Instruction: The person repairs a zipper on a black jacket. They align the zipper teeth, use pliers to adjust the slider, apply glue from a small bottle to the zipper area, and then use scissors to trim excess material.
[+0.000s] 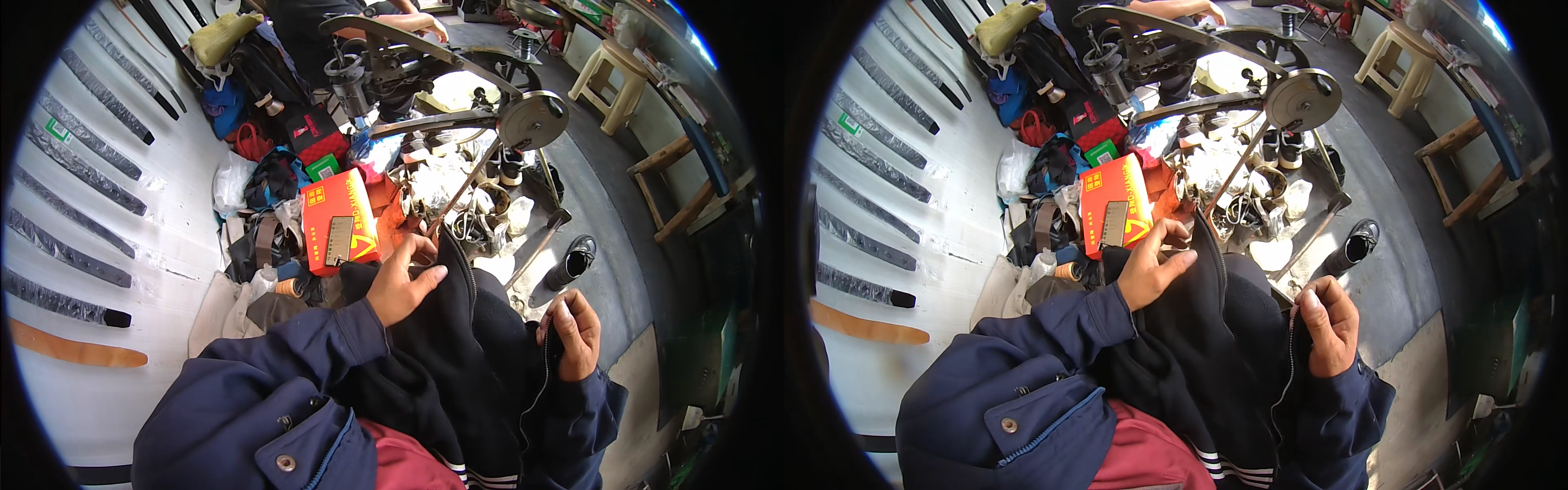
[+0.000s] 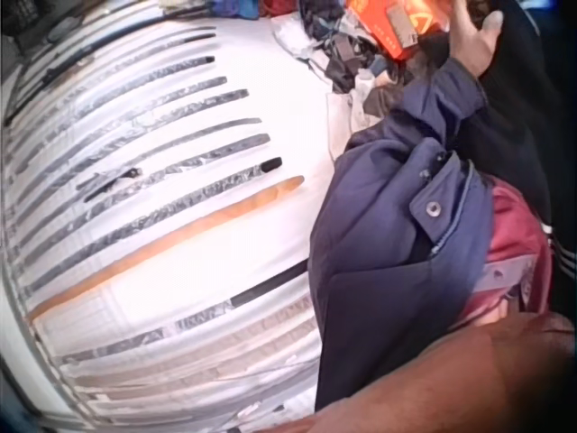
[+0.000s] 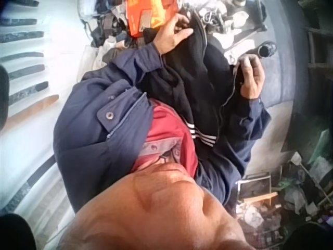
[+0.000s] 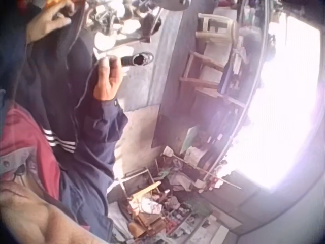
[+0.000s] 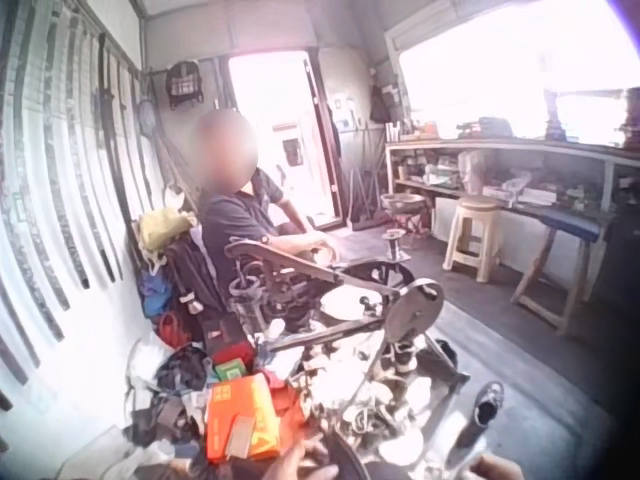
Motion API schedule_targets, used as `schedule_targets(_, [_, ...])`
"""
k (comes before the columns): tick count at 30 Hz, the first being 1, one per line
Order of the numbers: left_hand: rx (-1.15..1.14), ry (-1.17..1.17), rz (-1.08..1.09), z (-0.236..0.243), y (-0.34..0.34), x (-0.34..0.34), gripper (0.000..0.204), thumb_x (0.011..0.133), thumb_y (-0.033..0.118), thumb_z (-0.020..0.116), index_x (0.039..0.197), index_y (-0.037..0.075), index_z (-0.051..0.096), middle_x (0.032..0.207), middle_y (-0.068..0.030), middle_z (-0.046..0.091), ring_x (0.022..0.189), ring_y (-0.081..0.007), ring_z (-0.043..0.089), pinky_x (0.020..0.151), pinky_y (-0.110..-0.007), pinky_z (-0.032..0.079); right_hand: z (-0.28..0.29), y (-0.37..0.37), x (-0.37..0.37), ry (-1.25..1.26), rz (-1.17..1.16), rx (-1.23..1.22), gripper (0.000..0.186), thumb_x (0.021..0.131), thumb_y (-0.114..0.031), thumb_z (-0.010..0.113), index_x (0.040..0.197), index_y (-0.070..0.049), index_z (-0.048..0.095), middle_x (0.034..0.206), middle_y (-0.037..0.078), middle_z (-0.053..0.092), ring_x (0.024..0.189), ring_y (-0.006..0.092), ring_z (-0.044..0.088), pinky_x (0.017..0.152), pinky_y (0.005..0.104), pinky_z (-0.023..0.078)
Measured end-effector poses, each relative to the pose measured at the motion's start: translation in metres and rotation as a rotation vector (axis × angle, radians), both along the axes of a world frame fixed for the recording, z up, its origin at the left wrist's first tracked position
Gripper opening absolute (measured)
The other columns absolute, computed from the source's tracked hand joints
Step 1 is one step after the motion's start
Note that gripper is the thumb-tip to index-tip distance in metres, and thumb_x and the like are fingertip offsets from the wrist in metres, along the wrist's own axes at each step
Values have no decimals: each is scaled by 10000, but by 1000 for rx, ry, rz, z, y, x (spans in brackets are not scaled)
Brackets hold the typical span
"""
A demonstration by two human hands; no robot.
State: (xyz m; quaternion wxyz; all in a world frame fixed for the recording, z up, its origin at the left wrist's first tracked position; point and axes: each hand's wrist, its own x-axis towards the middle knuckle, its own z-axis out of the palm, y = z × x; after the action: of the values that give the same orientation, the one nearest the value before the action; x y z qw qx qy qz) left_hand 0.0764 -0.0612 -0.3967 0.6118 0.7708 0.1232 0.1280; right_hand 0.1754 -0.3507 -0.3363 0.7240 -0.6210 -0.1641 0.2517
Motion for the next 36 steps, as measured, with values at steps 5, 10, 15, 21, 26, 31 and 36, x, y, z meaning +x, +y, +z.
schedule_targets(5, [-407,339,-98,-11,18,57,414,1076,374,606,1302,27,597,1184,-29,667,1104,-94,596,1000,-288,461,7,-13,-4,55,11,-40,281,1066,-267,635,966,-5,653,858,-9,628,806,61,542,738,228,414])
schedule_targets(10, [-536,-30,-297,32,-30,71,179,1051,102,651,1211,25,633,1119,17,678,1032,-56,606,948,-223,481,6,-9,-9,-20,-124,-96,216,1040,-207,680,1047,9,674,888,-32,629,844,50,529,772,231,430])
schedule_targets(15, [-183,-108,-637,71,-75,55,204,1031,60,682,1224,20,626,1091,2,674,1050,-55,597,940,-236,478,14,-23,-13,-112,-175,-69,316,942,-230,808,1135,-1,707,958,3,682,929,88,606,867,255,481])
schedule_targets(21, [-180,-84,-666,69,-90,55,216,1008,10,694,1221,17,667,1112,-38,711,1032,-91,645,932,-256,516,12,-27,-17,-92,-116,-47,240,925,-156,823,1077,6,733,925,15,720,881,97,643,815,267,515])
schedule_targets(26, [-111,-172,-687,61,-92,59,190,995,-11,696,1184,12,686,1114,-53,719,1029,-116,666,936,-268,521,8,-26,-16,-184,-123,-130,158,930,-96,794,1017,18,728,886,26,725,847,76,636,769,252,500])
schedule_targets(31, [-133,-173,-694,57,-88,59,180,1012,-11,666,1189,17,680,1120,-53,711,1057,-117,652,953,-275,504,9,-21,-17,-242,-152,-166,118,916,-64,774,975,26,727,842,64,726,789,110,666,731,274,525])
schedule_targets(36, [-229,-131,-668,56,-87,57,159,1041,12,631,1198,22,658,1086,-24,677,1045,-83,608,945,-259,484,13,-17,-18,-192,-153,-177,108,924,-66,769,975,19,727,830,59,720,782,110,662,724,275,521])
